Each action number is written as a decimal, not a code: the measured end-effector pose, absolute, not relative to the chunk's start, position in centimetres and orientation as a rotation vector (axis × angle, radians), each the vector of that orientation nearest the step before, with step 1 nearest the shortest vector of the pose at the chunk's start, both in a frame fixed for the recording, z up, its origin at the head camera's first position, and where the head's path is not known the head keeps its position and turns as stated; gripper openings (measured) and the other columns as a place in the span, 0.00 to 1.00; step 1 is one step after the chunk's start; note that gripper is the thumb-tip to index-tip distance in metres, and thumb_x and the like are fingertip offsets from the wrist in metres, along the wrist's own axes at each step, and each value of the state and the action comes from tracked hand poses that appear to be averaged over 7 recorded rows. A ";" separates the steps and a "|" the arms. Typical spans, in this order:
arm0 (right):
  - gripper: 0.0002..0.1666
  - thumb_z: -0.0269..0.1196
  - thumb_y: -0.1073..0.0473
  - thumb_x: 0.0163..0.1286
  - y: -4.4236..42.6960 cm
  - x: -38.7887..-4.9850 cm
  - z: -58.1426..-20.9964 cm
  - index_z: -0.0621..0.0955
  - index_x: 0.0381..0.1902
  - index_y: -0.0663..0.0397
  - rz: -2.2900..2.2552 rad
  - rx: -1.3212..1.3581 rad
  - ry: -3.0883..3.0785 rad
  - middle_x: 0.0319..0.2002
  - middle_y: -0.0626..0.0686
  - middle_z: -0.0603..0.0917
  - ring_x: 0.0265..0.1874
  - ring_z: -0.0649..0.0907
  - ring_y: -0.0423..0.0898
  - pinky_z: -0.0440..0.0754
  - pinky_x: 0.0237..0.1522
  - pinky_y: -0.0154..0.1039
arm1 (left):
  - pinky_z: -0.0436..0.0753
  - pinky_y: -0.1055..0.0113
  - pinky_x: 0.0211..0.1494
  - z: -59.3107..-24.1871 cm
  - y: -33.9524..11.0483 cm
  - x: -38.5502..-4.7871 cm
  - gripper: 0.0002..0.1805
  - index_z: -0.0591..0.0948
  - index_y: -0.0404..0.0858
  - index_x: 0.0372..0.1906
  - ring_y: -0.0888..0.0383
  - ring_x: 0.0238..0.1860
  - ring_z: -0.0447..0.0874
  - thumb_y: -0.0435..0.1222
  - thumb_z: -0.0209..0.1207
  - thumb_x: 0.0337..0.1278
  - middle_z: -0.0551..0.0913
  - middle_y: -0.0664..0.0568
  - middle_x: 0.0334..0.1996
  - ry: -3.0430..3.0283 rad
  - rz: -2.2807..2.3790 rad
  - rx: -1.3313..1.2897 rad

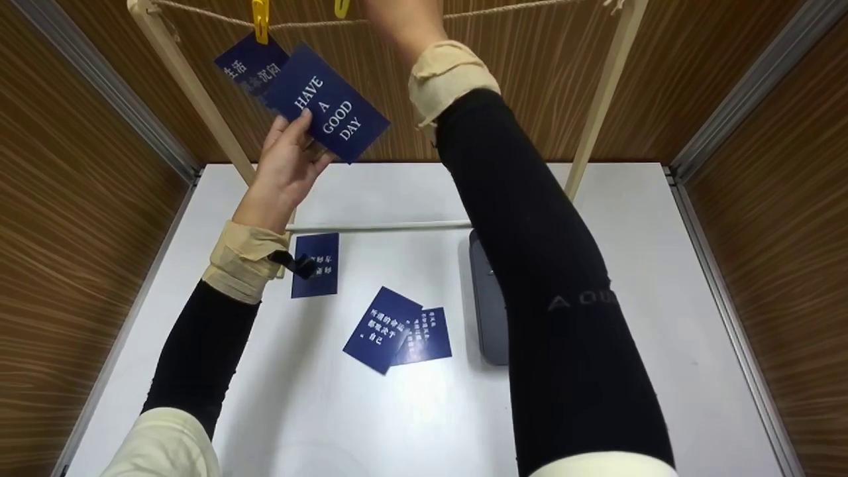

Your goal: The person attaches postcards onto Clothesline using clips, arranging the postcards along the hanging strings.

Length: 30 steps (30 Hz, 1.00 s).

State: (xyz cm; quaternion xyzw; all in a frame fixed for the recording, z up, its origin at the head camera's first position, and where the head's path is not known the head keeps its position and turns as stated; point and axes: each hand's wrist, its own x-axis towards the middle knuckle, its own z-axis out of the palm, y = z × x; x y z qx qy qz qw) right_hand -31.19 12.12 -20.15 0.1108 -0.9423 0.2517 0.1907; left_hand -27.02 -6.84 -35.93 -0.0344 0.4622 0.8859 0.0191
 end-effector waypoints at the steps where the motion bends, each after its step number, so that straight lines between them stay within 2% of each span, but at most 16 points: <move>1: 0.26 0.44 0.45 0.81 11.9 -31.3 -20.2 0.72 0.69 0.45 0.734 0.301 -2.638 0.61 0.52 0.78 0.46 0.74 0.33 0.69 0.58 0.27 | 0.82 0.56 0.57 -35.9 -6.8 -27.1 0.15 0.73 0.45 0.60 0.50 0.51 0.86 0.38 0.55 0.73 0.84 0.45 0.52 1.422 2.755 -0.104; 5: 0.23 0.50 0.45 0.79 11.3 -31.7 -20.8 0.78 0.63 0.47 0.875 0.250 -2.585 0.52 0.46 0.79 0.38 0.69 0.28 0.69 0.52 0.25 | 0.82 0.56 0.55 -35.9 -6.4 -27.5 0.14 0.74 0.45 0.59 0.50 0.51 0.85 0.38 0.54 0.73 0.84 0.45 0.51 1.365 2.769 -0.121; 9: 0.16 0.59 0.48 0.75 10.7 -31.9 -21.8 0.82 0.54 0.48 1.117 0.195 -2.505 0.42 0.40 0.77 0.38 0.71 0.31 0.69 0.50 0.26 | 0.83 0.58 0.53 -36.1 -6.0 -27.6 0.13 0.75 0.46 0.58 0.50 0.51 0.86 0.38 0.53 0.74 0.84 0.45 0.51 1.342 2.757 -0.154; 14: 0.15 0.66 0.49 0.69 10.5 -32.0 -22.6 0.84 0.49 0.47 1.250 0.227 -2.425 0.39 0.39 0.79 0.38 0.75 0.32 0.72 0.46 0.27 | 0.82 0.58 0.53 -36.3 -5.8 -27.5 0.12 0.74 0.45 0.58 0.50 0.50 0.86 0.38 0.52 0.75 0.84 0.45 0.51 1.371 2.729 -0.159; 20: 0.14 0.65 0.48 0.69 9.9 -31.4 -23.0 0.84 0.49 0.44 1.340 0.286 -2.442 0.43 0.43 0.84 0.41 0.78 0.34 0.74 0.48 0.29 | 0.81 0.55 0.59 -36.2 -6.0 -27.2 0.14 0.73 0.46 0.61 0.50 0.53 0.85 0.39 0.49 0.77 0.83 0.45 0.53 1.432 2.705 -0.130; 24: 0.19 0.63 0.46 0.68 9.7 -30.9 -23.3 0.82 0.54 0.44 1.366 0.330 -2.478 0.49 0.46 0.84 0.47 0.80 0.37 0.77 0.54 0.30 | 0.81 0.57 0.56 -36.3 -6.0 -27.1 0.13 0.73 0.46 0.60 0.52 0.50 0.86 0.39 0.49 0.77 0.84 0.47 0.50 1.489 2.686 -0.116; 30: 0.20 0.65 0.47 0.68 9.4 -30.7 -23.7 0.81 0.55 0.45 1.363 0.371 -2.470 0.47 0.48 0.85 0.46 0.81 0.39 0.79 0.52 0.31 | 0.80 0.59 0.50 -36.4 -5.7 -27.1 0.12 0.75 0.47 0.58 0.55 0.43 0.86 0.39 0.50 0.76 0.85 0.49 0.44 1.506 2.673 -0.120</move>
